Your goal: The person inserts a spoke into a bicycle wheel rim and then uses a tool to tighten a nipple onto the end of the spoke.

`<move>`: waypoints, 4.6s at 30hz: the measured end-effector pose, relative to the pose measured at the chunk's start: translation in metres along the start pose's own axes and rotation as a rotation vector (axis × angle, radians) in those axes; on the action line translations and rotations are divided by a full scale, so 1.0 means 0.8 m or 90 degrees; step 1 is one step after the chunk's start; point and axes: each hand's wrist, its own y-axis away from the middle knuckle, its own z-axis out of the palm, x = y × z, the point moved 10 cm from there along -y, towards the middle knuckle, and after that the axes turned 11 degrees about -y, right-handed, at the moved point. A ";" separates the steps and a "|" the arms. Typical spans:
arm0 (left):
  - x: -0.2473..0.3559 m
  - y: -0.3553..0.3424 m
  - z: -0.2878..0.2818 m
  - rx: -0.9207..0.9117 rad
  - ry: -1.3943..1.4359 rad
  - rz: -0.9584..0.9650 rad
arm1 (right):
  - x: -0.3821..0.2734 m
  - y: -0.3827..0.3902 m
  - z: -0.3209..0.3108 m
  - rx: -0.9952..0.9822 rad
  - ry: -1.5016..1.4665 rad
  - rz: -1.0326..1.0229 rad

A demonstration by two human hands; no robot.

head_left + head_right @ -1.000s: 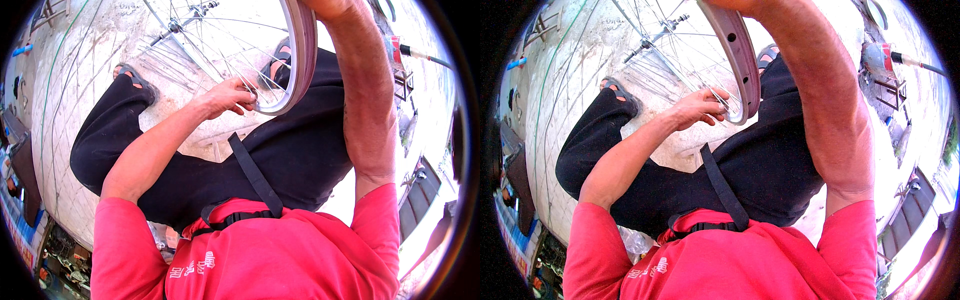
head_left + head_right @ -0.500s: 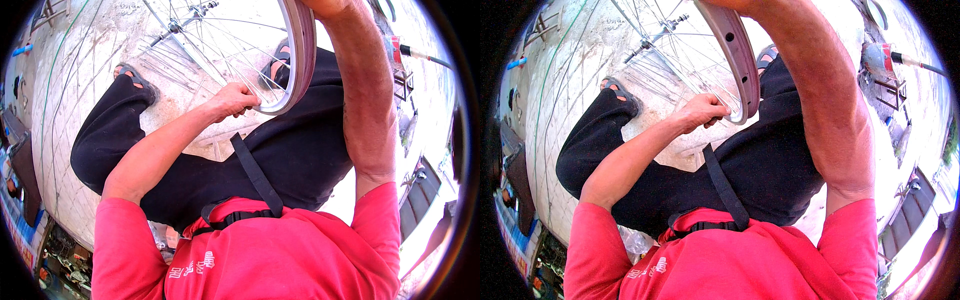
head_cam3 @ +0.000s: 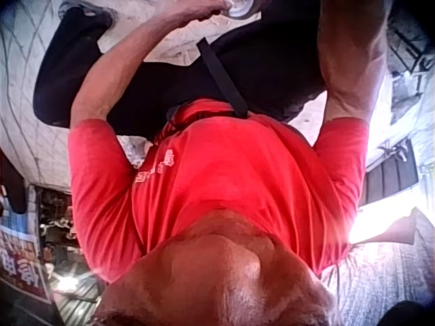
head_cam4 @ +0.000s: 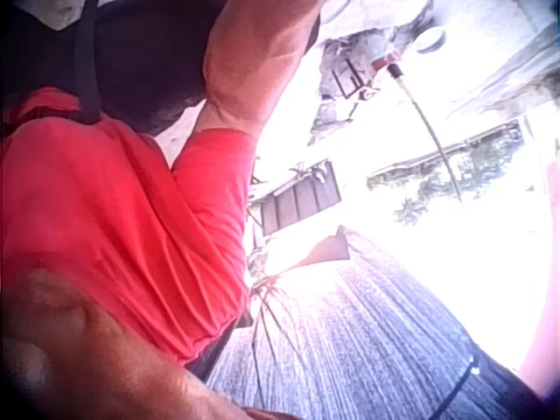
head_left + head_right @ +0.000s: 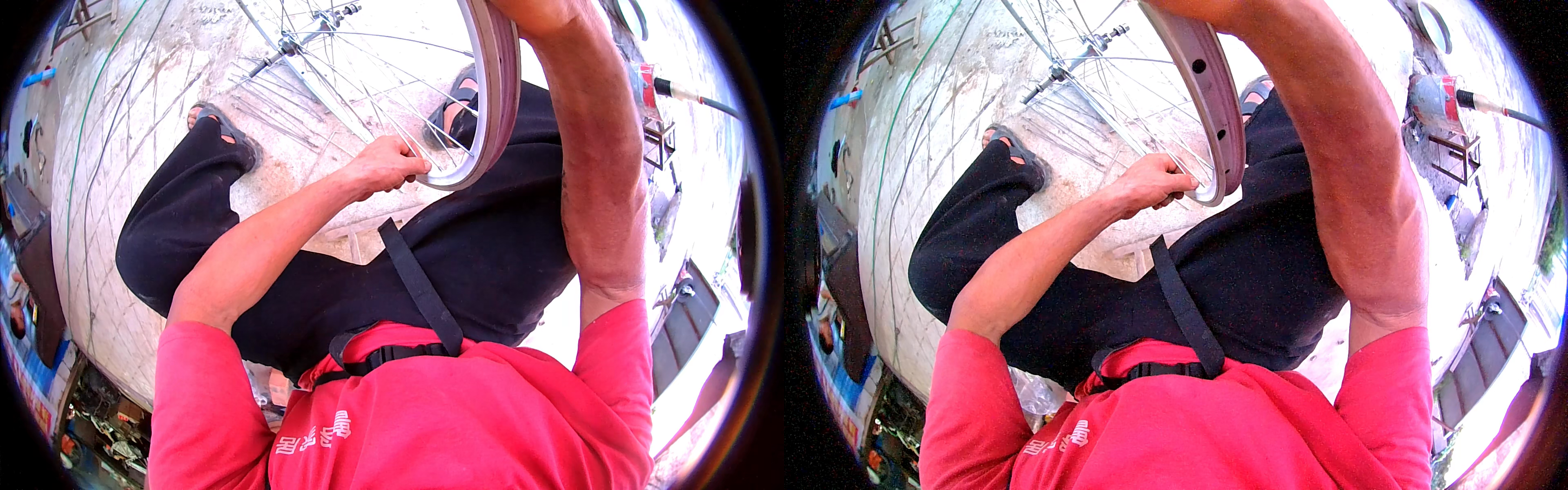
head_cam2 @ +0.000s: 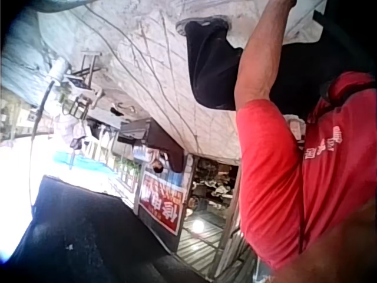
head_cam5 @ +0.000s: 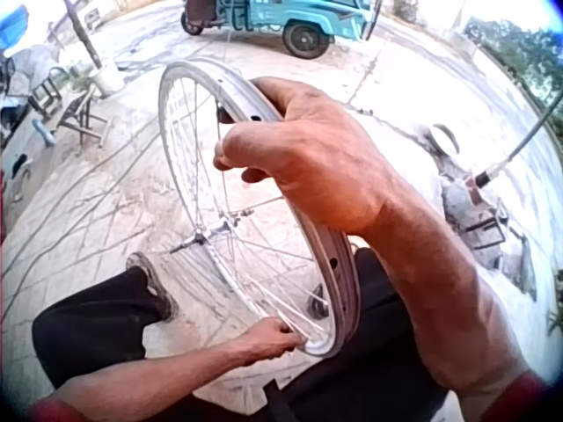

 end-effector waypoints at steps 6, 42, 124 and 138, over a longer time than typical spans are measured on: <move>0.004 -0.001 0.009 -0.033 0.085 0.042 | -0.006 0.008 0.000 0.053 0.096 -0.020; 0.006 0.000 0.003 -0.033 0.069 0.030 | 0.010 0.000 0.002 0.034 0.017 0.027; -0.025 -0.024 -0.041 0.225 -0.198 -0.024 | -0.007 0.004 0.000 0.088 0.189 0.149; -0.024 0.003 -0.047 0.116 -0.069 0.010 | 0.003 0.005 -0.019 -0.026 0.048 -0.027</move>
